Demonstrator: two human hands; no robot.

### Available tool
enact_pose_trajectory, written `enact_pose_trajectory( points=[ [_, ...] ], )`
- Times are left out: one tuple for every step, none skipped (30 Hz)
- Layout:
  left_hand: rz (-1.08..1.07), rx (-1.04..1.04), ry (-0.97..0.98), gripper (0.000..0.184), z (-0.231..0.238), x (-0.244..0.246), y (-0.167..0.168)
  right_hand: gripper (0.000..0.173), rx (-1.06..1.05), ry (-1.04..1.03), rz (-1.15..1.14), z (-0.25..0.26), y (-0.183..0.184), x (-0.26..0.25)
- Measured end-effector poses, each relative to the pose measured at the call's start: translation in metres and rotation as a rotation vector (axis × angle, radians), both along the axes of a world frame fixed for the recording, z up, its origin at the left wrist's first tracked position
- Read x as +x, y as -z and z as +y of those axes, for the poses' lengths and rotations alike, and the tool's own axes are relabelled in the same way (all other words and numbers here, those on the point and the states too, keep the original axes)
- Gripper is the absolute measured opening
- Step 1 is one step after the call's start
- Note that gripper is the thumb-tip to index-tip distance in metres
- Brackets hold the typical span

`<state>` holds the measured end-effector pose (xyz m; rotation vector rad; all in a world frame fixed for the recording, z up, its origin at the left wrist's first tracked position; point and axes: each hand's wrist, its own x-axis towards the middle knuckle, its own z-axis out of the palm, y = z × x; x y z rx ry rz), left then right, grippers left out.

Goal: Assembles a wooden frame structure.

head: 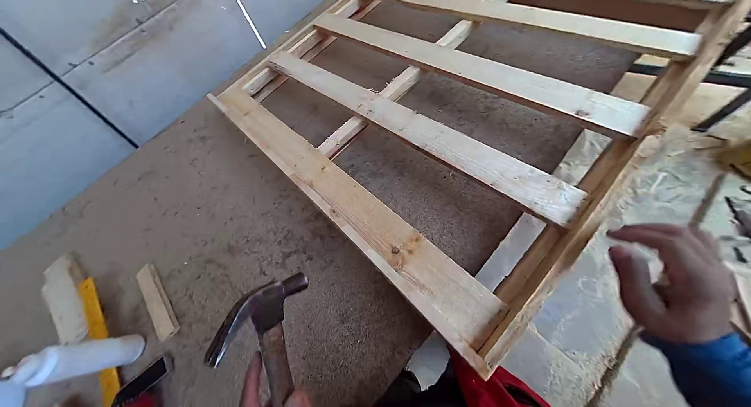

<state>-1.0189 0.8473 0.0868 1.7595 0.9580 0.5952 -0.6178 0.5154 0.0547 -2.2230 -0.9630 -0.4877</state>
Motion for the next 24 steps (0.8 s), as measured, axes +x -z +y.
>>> enact_pose_trajectory(
  points=[
    [0.033,0.009,0.001,0.080,-0.001,0.016,-0.015,0.051,0.046,-0.057,-0.039,0.012,0.008,-0.002],
    [0.058,0.035,-0.003,0.078,-0.002,0.035,-0.030,0.053,0.095,-0.120,-0.075,0.025,0.017,-0.001],
    [0.068,0.066,-0.010,0.075,0.000,0.054,-0.045,0.056,0.139,-0.183,-0.089,0.037,0.026,0.001],
    [0.058,0.119,-0.007,0.072,0.008,0.072,-0.060,0.058,0.164,-0.235,-0.089,0.050,0.033,0.002],
    [0.018,0.207,0.012,0.069,0.020,0.088,-0.074,0.062,0.186,-0.265,-0.101,0.062,0.038,0.004],
    [-0.044,0.323,0.027,0.067,0.032,0.102,-0.091,0.064,0.214,-0.287,-0.116,0.067,0.040,0.006],
    [-0.111,0.447,0.028,0.065,0.043,0.118,-0.108,0.064,0.220,-0.299,-0.120,0.068,0.041,0.007],
    [-0.184,0.562,0.012,0.064,0.053,0.136,-0.125,0.063,0.217,-0.302,-0.118,0.069,0.040,0.007],
    [-0.265,0.657,-0.012,0.065,0.064,0.155,-0.139,0.064,0.217,-0.302,-0.108,0.068,0.037,0.006],
    [-0.338,0.716,-0.033,0.067,0.076,0.174,-0.148,0.064,0.217,-0.302,-0.090,0.068,0.035,0.005],
    [-0.384,0.742,-0.060,0.069,0.088,0.193,-0.149,0.065,0.209,-0.297,-0.082,0.068,0.033,0.005],
    [-0.370,0.746,-0.079,0.070,0.099,0.208,-0.141,0.066,0.189,-0.294,-0.074,0.068,0.031,0.005],
    [-0.254,0.706,-0.078,0.067,0.112,0.215,-0.121,0.066,0.164,-0.292,-0.067,0.068,0.030,0.005],
    [-0.042,0.646,-0.063,0.064,0.125,0.214,-0.094,0.065,0.145,-0.290,-0.062,0.066,0.030,0.006],
    [0.223,0.562,-0.033,0.062,0.139,0.211,-0.068,0.065,0.134,-0.289,-0.056,0.065,0.031,0.006],
    [0.464,0.447,0.012,0.061,0.150,0.209,-0.054,0.065,0.131,-0.285,-0.048,0.064,0.031,0.004],
    [0.609,0.322,0.044,0.060,0.156,0.208,-0.054,0.064,0.129,-0.289,-0.045,0.063,0.031,0.003],
    [0.634,0.220,0.062,0.058,0.159,0.213,-0.068,0.063,0.122,-0.280,-0.054,0.065,0.031,0.004],
    [0.571,0.194,0.064,0.056,0.157,0.216,-0.085,0.062,0.113,-0.277,-0.065,0.065,0.032,0.004],
    [0.451,0.244,0.053,0.055,0.150,0.214,-0.100,0.060,0.095,-0.281,-0.075,0.063,0.031,0.005],
    [0.290,0.363,0.056,0.055,0.147,0.213,-0.111,0.058,0.087,-0.282,-0.090,0.063,0.031,0.005],
    [0.124,0.486,0.056,0.057,0.146,0.216,-0.119,0.056,0.073,-0.279,-0.103,0.065,0.030,0.005],
    [-0.003,0.582,0.043,0.060,0.149,0.221,-0.121,0.055,0.061,-0.270,-0.116,0.067,0.029,0.004],
    [-0.067,0.630,0.016,0.061,0.154,0.227,-0.114,0.053,0.053,-0.264,-0.120,0.068,0.029,0.004]
  ],
)
